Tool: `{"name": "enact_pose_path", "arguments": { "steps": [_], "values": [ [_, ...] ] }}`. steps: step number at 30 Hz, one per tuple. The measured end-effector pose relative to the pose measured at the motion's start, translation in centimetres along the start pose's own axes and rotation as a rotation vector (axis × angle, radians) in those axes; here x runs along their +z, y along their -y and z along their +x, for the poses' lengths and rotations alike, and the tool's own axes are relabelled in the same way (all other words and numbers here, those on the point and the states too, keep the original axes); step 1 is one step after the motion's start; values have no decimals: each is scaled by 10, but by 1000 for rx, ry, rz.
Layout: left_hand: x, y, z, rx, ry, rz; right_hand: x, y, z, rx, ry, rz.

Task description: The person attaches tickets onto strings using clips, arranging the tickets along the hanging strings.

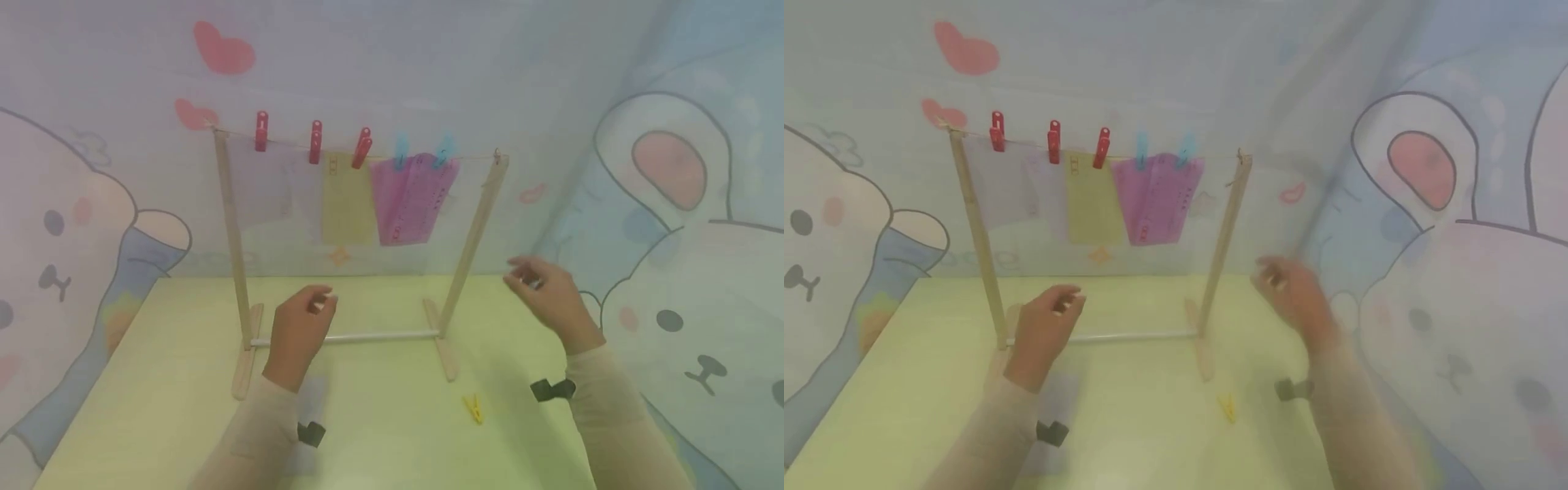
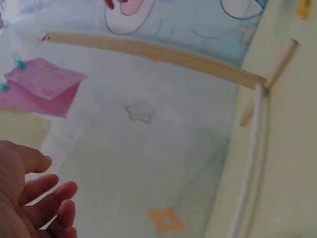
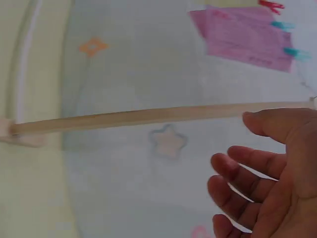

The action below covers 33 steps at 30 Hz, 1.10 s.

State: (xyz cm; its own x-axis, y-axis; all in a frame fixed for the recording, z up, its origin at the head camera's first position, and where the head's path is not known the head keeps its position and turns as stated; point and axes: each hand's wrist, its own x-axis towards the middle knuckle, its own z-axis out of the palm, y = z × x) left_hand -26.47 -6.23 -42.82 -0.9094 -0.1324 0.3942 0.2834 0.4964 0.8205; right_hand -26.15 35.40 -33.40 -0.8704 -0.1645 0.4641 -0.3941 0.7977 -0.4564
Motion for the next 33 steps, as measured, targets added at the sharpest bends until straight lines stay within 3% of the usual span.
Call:
{"name": "enact_pose_path", "arguments": {
  "steps": [3, 6, 9, 12, 16, 23, 28, 33],
  "values": [
    [-4, 41, -28, -107, 139, 170, 44, -40, -39, 157, 212, -66],
    [-7, 74, -50, -161, 241, 307, 92, -59, -73, 280, 369, -63],
    [-3, 96, -69, -189, 290, 385, 130, -64, -99, 393, 470, -51],
    [3, 105, -83, -197, 288, 418, 152, -64, -114, 439, 510, -56],
    [7, 105, -91, -153, 242, 487, 165, -64, -121, 450, 478, -69],
    [2, 102, -97, -84, 180, 604, 176, -70, -129, 478, 363, 17],
    [3, 100, -98, -137, 206, 581, 183, -72, -135, 526, 228, 186],
    [6, 104, -91, -207, 233, 527, 187, -75, -134, 541, 79, 369]
  ]
}}
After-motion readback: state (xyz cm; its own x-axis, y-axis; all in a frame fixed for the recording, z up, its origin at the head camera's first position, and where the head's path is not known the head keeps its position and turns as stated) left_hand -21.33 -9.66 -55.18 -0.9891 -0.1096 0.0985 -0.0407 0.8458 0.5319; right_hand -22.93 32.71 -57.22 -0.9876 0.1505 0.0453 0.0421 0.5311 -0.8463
